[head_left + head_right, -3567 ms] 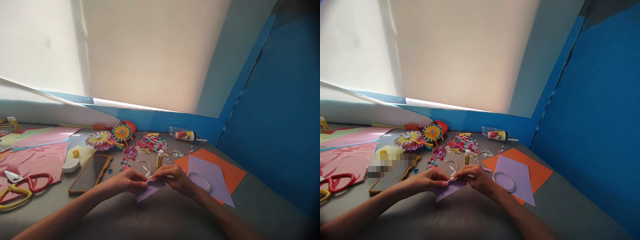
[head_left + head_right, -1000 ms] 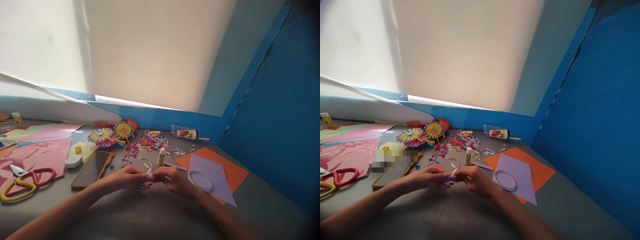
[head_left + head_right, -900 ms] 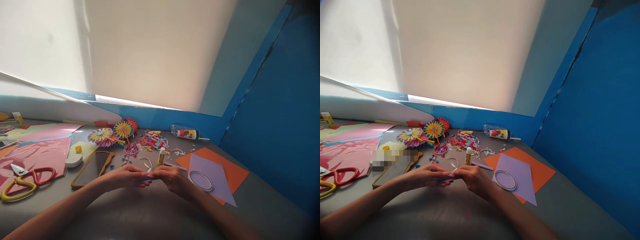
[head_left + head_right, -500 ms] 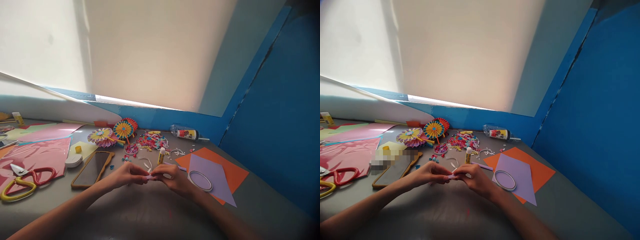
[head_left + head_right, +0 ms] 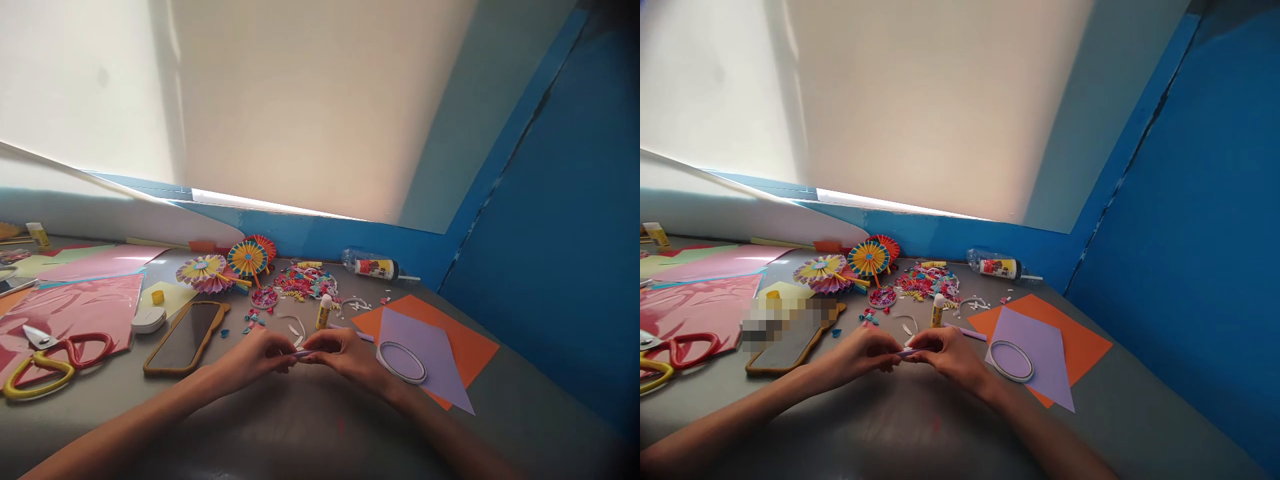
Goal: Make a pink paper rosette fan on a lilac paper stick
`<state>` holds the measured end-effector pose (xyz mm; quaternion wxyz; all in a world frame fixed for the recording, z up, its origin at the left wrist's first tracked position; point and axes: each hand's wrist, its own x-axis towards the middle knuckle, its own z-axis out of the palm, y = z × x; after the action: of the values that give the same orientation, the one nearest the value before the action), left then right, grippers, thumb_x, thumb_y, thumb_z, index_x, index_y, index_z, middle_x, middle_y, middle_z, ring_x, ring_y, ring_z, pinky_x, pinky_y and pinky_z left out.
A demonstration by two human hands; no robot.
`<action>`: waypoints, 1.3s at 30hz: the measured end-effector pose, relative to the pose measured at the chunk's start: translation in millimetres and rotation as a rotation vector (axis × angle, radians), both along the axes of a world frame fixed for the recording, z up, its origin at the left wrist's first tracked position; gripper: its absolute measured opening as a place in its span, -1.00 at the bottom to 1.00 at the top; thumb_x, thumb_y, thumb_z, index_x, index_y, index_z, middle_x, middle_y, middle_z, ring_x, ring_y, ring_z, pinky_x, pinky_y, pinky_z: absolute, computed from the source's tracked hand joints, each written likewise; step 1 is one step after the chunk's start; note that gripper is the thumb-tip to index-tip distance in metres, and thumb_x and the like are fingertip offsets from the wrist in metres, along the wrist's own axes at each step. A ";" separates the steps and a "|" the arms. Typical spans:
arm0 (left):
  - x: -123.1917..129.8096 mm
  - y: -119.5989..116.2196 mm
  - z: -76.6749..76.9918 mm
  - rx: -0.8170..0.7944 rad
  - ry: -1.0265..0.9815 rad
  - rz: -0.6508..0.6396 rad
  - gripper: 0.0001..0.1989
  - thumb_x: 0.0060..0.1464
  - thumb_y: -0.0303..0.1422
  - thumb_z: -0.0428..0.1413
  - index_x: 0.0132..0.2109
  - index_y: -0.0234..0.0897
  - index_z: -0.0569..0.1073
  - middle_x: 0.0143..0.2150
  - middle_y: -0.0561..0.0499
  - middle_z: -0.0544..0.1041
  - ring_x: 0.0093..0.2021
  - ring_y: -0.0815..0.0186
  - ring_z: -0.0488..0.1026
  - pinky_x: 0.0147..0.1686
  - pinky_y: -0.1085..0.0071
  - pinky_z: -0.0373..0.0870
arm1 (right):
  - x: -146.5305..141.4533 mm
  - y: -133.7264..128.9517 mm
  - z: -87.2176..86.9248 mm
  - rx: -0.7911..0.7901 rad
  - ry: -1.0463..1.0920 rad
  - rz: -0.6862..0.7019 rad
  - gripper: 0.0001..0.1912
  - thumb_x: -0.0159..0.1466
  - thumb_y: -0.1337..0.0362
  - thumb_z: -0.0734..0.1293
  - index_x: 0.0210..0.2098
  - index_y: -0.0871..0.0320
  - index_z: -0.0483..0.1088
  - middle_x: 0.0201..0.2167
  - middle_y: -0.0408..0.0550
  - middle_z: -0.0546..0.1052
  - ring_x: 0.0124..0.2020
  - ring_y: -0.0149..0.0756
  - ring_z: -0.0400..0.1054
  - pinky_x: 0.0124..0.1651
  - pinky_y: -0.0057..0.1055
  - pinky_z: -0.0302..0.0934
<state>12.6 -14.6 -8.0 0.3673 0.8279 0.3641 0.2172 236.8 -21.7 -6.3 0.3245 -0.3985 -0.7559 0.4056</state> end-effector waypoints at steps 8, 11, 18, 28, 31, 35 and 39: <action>0.6 2.0 -0.2 0.021 -0.066 0.143 -0.56 0.17 -0.03 -0.03 -0.40 -0.31 0.45 -0.51 0.00 0.55 -0.55 0.37 0.43 -0.55 0.54 0.24 | 10.1 3.9 -0.9 0.393 -0.078 0.016 -0.81 0.30 0.21 0.29 -0.18 0.05 0.54 -0.27 -0.06 0.59 -0.26 -0.26 0.47 -0.17 -0.37 0.33; -1.1 6.6 -0.6 -0.190 -0.264 0.091 -0.57 0.15 -0.02 0.00 -0.30 -0.34 0.46 -0.41 -0.03 0.56 -0.44 0.33 0.48 -0.46 0.50 0.33 | 13.6 5.8 -0.8 0.568 -0.075 0.060 -0.79 0.33 0.26 0.26 -0.12 0.02 0.52 -0.14 -0.03 0.54 -0.16 -0.26 0.44 -0.09 -0.34 0.32; -2.8 9.4 1.4 -0.203 -0.378 0.087 -0.61 0.07 -0.08 0.13 -0.19 -0.35 0.53 -0.35 -0.06 0.56 -0.28 0.24 0.51 -0.24 0.39 0.42 | 11.2 4.6 2.4 0.369 0.032 -0.043 -0.82 0.27 0.19 0.33 -0.16 0.03 0.51 -0.26 -0.09 0.57 -0.24 -0.25 0.46 -0.14 -0.34 0.34; 8.4 0.5 -3.6 -0.251 -0.411 0.037 -0.59 0.07 -0.11 0.16 -0.12 -0.38 0.56 -0.25 -0.15 0.62 -0.20 0.14 0.55 -0.15 0.29 0.47 | -0.1 -1.2 2.1 0.066 0.140 -0.093 -0.80 0.16 0.13 0.42 -0.30 0.10 0.57 -0.40 -0.07 0.59 -0.32 -0.24 0.48 -0.24 -0.36 0.36; 7.9 0.3 -5.3 -0.242 -0.432 0.039 -0.60 0.06 -0.11 0.17 -0.12 -0.38 0.55 -0.24 -0.15 0.62 -0.18 0.13 0.55 -0.13 0.27 0.48 | -0.3 1.3 2.3 -0.053 0.188 -0.100 -0.74 0.12 0.09 0.43 -0.32 0.15 0.58 -0.45 -0.06 0.58 -0.35 -0.24 0.48 -0.24 -0.35 0.37; 9.7 1.3 -6.5 -0.234 -0.426 0.059 -0.58 0.08 -0.08 0.13 -0.13 -0.37 0.55 -0.28 -0.12 0.61 -0.21 0.15 0.55 -0.16 0.30 0.48 | -0.2 5.2 1.2 -0.075 0.224 -0.111 -0.65 0.18 0.02 0.37 -0.22 0.16 0.55 -0.37 -0.03 0.60 -0.32 -0.23 0.50 -0.18 -0.28 0.40; 13.1 1.0 -5.1 -0.214 -0.372 0.042 -0.58 0.11 -0.05 0.09 -0.18 -0.37 0.54 -0.32 -0.10 0.59 -0.33 0.23 0.55 -0.31 0.36 0.48 | -3.6 2.8 0.7 -0.060 0.248 -0.109 -0.69 0.18 0.04 0.38 -0.25 0.14 0.55 -0.34 -0.04 0.60 -0.28 -0.22 0.51 -0.15 -0.30 0.40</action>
<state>25.7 -13.6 -13.1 0.5096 0.7220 0.3280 0.3339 233.1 -18.9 -5.6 0.4251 -0.3954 -0.6748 0.4557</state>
